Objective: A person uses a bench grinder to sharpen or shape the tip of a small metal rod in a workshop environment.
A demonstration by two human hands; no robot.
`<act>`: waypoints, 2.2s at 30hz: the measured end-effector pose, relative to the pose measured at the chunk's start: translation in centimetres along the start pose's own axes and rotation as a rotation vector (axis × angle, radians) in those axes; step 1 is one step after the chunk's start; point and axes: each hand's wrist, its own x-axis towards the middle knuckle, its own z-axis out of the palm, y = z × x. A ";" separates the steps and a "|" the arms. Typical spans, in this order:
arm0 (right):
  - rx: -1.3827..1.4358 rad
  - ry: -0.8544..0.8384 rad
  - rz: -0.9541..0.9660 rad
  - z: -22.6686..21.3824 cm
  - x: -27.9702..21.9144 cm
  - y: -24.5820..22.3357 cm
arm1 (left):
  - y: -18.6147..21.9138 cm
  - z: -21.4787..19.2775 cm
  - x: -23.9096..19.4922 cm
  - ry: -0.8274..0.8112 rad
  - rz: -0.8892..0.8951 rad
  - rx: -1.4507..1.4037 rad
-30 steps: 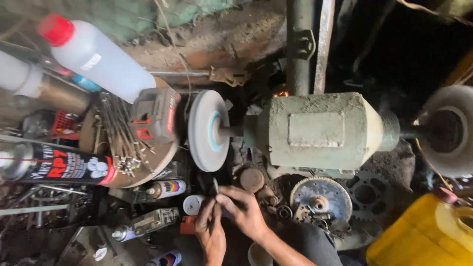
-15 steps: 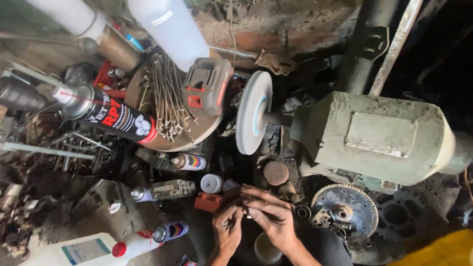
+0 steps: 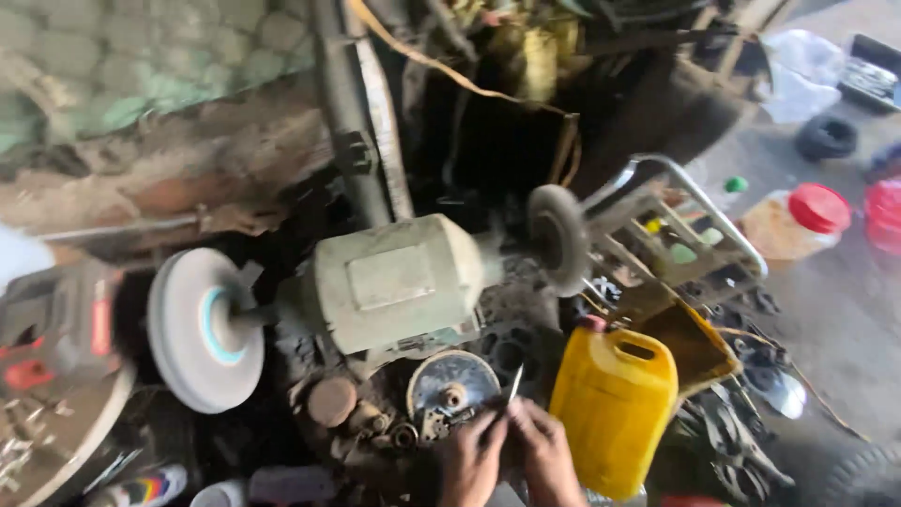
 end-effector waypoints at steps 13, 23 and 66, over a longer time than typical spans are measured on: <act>0.047 -0.009 -0.127 1.1 4.0 -12.1 | 10.8 5.0 8.4 -0.060 -0.269 -0.542; -0.065 -0.166 -0.166 2.8 -1.1 -10.9 | 7.6 -1.0 2.3 -0.048 -0.006 -0.324; -0.102 -0.154 -0.242 4.1 -3.1 -12.2 | 8.2 -4.2 1.6 -0.227 -0.092 -0.422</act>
